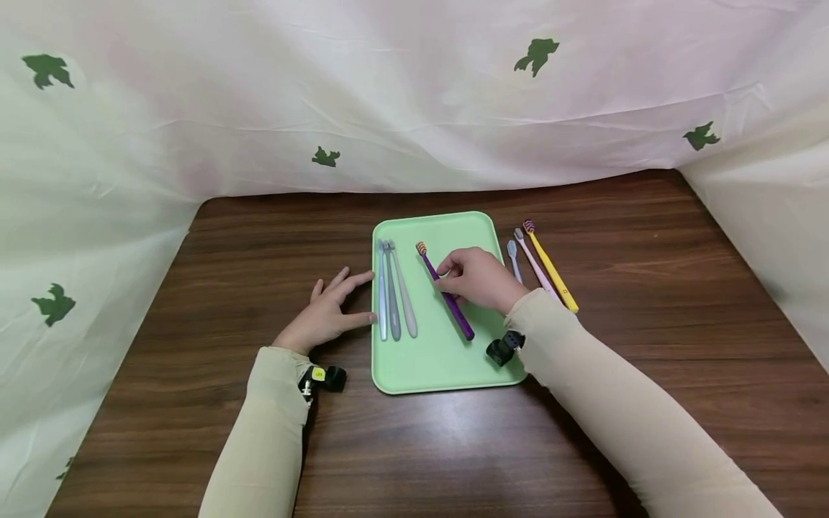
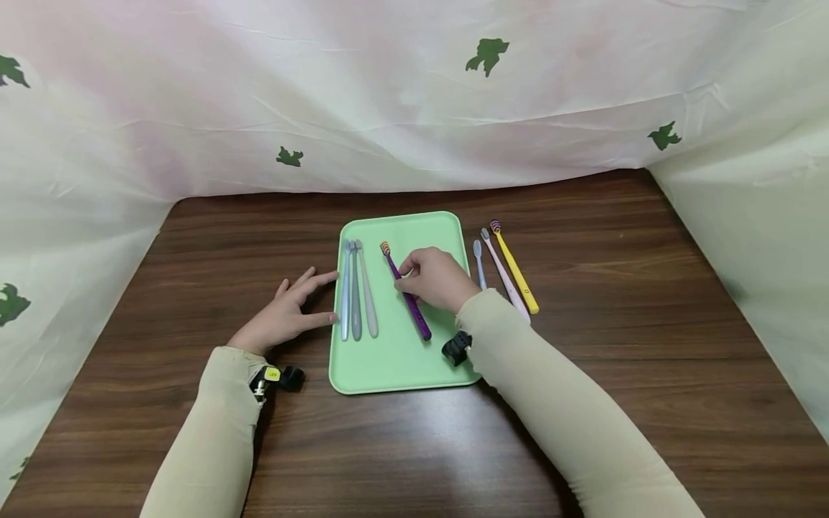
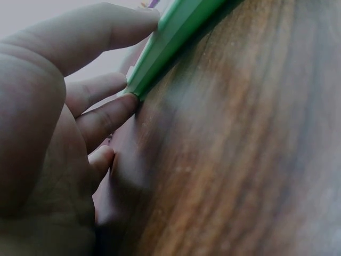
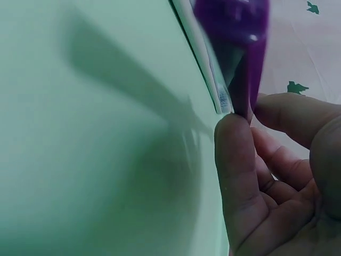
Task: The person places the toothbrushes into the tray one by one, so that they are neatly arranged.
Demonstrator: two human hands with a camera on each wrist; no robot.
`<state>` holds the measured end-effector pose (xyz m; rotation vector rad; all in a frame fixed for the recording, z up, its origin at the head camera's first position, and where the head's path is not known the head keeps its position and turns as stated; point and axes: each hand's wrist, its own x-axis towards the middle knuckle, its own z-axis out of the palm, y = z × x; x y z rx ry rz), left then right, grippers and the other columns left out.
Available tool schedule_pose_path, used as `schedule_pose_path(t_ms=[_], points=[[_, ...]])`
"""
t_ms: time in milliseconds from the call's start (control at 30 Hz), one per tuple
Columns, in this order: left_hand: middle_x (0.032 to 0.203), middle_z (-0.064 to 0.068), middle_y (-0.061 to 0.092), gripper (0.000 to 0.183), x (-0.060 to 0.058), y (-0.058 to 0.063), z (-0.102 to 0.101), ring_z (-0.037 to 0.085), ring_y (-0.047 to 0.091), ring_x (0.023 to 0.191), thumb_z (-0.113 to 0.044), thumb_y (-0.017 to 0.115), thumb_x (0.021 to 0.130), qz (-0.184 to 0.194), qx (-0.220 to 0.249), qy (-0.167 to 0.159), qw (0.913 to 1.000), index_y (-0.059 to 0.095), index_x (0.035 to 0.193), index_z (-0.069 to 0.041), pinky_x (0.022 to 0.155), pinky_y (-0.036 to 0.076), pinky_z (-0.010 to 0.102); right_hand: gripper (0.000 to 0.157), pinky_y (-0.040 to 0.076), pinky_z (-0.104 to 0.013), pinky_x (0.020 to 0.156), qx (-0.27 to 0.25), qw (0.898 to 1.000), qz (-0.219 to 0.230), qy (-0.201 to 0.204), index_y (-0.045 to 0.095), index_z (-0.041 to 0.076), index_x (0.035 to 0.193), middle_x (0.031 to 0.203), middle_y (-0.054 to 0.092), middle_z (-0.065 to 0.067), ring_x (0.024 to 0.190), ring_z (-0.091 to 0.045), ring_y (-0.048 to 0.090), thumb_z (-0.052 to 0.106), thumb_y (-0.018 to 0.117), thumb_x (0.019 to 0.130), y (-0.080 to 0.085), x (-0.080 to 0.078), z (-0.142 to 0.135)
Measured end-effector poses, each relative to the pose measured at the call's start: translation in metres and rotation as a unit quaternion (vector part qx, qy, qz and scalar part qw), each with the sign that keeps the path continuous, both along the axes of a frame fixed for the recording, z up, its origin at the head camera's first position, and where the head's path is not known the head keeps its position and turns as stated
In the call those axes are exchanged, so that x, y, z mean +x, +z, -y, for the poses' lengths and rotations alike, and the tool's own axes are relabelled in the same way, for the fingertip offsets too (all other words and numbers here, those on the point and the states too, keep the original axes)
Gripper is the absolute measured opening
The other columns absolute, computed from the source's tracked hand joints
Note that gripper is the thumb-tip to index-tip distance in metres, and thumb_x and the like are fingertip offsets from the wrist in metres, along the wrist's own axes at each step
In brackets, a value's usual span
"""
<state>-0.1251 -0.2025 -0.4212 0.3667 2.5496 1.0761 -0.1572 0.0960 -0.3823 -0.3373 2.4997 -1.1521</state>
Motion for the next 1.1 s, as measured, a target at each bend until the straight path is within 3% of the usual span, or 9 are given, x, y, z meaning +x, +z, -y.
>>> schedule_pose_path(t_ms=[267, 667, 1100], points=[[0.164, 0.002, 0.028, 0.078, -0.001, 0.001, 0.000, 0.019, 0.000, 0.155, -0.045, 0.076, 0.088, 0.002, -0.002, -0.005, 1.0000, 0.039, 0.155, -0.031, 0.120, -0.014, 0.051, 0.019, 0.057, -0.032, 0.065, -0.023, 1.000, 0.018, -0.002, 0.071, 0.005, 0.105, 0.083, 0.068, -0.006, 0.070, -0.020, 0.067, 0.018, 0.074, 0.092, -0.003, -0.005, 0.015], [0.164, -0.002, 0.028, 0.075, -0.001, 0.001, 0.001, 0.014, 0.000, 0.154, -0.047, 0.074, 0.089, 0.004, -0.006, -0.002, 1.0000, 0.038, 0.155, -0.035, 0.120, -0.013, 0.048, 0.017, 0.055, -0.031, 0.065, -0.001, 1.000, 0.009, -0.012, 0.072, 0.005, 0.102, 0.085, 0.069, -0.005, 0.064, -0.017, 0.067, 0.018, 0.075, 0.092, -0.012, -0.016, 0.030], [0.163, 0.001, 0.029, 0.076, -0.001, 0.002, 0.001, 0.019, 0.001, 0.155, -0.045, 0.075, 0.090, -0.002, 0.000, -0.009, 1.0000, 0.038, 0.155, -0.031, 0.120, -0.014, 0.051, 0.016, 0.055, -0.031, 0.067, 0.009, 1.000, 0.007, -0.014, 0.071, 0.007, 0.101, 0.087, 0.070, -0.005, 0.066, -0.017, 0.067, 0.020, 0.074, 0.092, -0.016, -0.023, 0.044]])
